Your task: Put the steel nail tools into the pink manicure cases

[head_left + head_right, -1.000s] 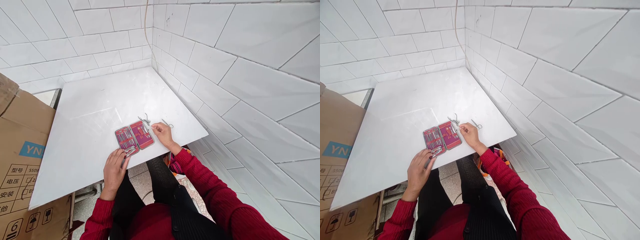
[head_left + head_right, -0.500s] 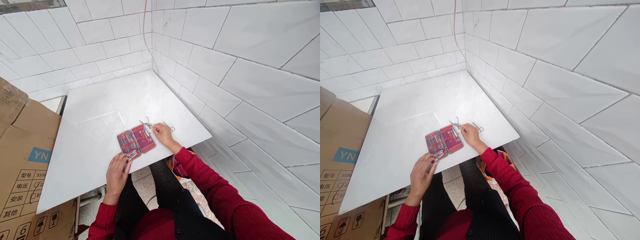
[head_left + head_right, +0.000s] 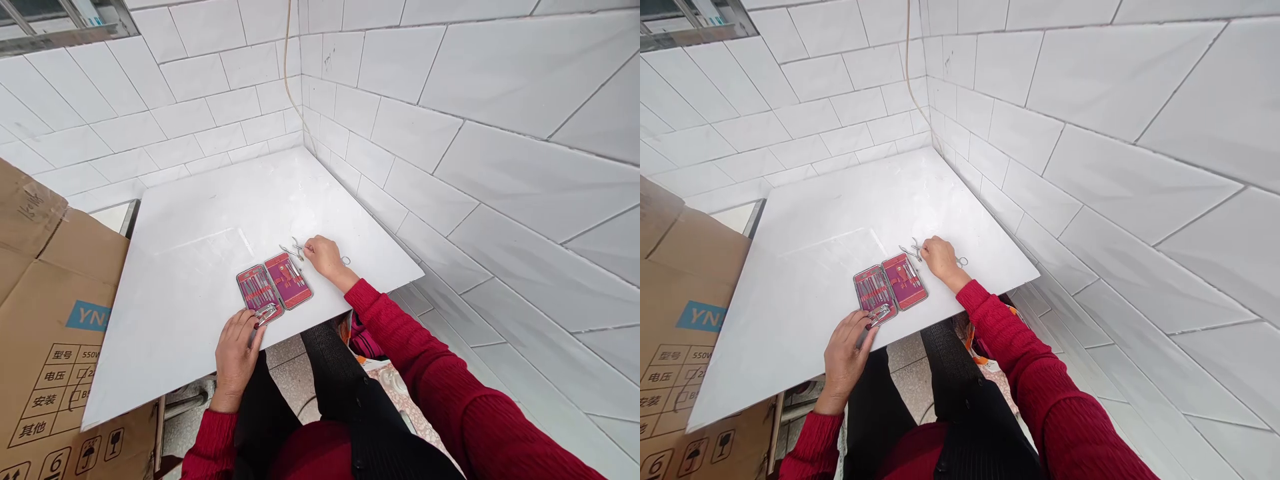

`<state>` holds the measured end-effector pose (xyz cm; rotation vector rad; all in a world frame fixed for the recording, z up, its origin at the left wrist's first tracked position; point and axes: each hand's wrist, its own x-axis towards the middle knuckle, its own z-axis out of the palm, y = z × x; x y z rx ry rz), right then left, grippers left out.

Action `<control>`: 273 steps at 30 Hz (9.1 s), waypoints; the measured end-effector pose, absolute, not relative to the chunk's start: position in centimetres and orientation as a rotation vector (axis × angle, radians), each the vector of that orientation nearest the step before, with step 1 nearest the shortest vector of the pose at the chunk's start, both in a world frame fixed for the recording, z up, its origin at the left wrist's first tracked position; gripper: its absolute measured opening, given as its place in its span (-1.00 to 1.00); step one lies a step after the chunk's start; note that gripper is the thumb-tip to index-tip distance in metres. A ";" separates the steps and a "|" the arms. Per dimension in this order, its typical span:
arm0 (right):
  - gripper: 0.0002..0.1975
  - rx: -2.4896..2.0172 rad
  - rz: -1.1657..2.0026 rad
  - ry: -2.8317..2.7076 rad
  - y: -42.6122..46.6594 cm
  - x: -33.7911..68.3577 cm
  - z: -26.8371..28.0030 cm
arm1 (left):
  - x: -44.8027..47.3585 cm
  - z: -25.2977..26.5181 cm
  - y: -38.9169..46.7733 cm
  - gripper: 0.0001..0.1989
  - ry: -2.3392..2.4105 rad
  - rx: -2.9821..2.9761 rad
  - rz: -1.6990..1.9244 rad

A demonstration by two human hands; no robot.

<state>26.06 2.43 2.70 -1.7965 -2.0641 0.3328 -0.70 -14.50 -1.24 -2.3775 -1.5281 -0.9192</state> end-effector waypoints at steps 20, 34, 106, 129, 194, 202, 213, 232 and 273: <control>-0.82 -2.155 0.450 -2.285 8.4 21.2 6.3 | -0.7 -1.6 -14.7 -0.85 -1.517 -2.374 -0.939; -0.86 -1.787 0.852 -1.915 8.0 20.9 5.5 | -0.7 -1.4 -15.0 -0.84 -1.576 -2.380 -0.949; -0.67 -1.436 0.567 -1.979 2.6 21.6 0.8 | 6.3 1.8 -4.7 -0.70 -1.754 -2.450 -0.682; -0.75 -1.846 0.311 -2.261 5.3 26.0 2.5 | 6.4 1.5 -4.7 -0.71 -1.774 -2.487 -0.604; -0.79 -2.004 0.258 -2.576 1.5 28.1 5.3 | 4.1 2.6 -6.7 -0.70 -1.723 -2.424 -0.663; -0.77 -1.931 0.335 -2.560 1.2 28.3 5.4 | 3.8 2.5 -8.0 -0.69 -1.694 -2.437 -0.699; -0.80 -1.931 0.301 -2.646 1.4 27.6 5.9 | 2.7 1.5 -9.3 -0.67 -1.735 -2.405 -0.697; -0.75 -1.856 0.061 -2.905 0.4 25.9 6.5 | 2.0 1.2 -10.5 -0.68 -1.703 -2.418 -0.723; -0.74 -1.145 -0.142 -3.330 6.2 18.8 9.2 | 5.7 0.4 -5.6 -0.65 -1.743 -2.447 -0.536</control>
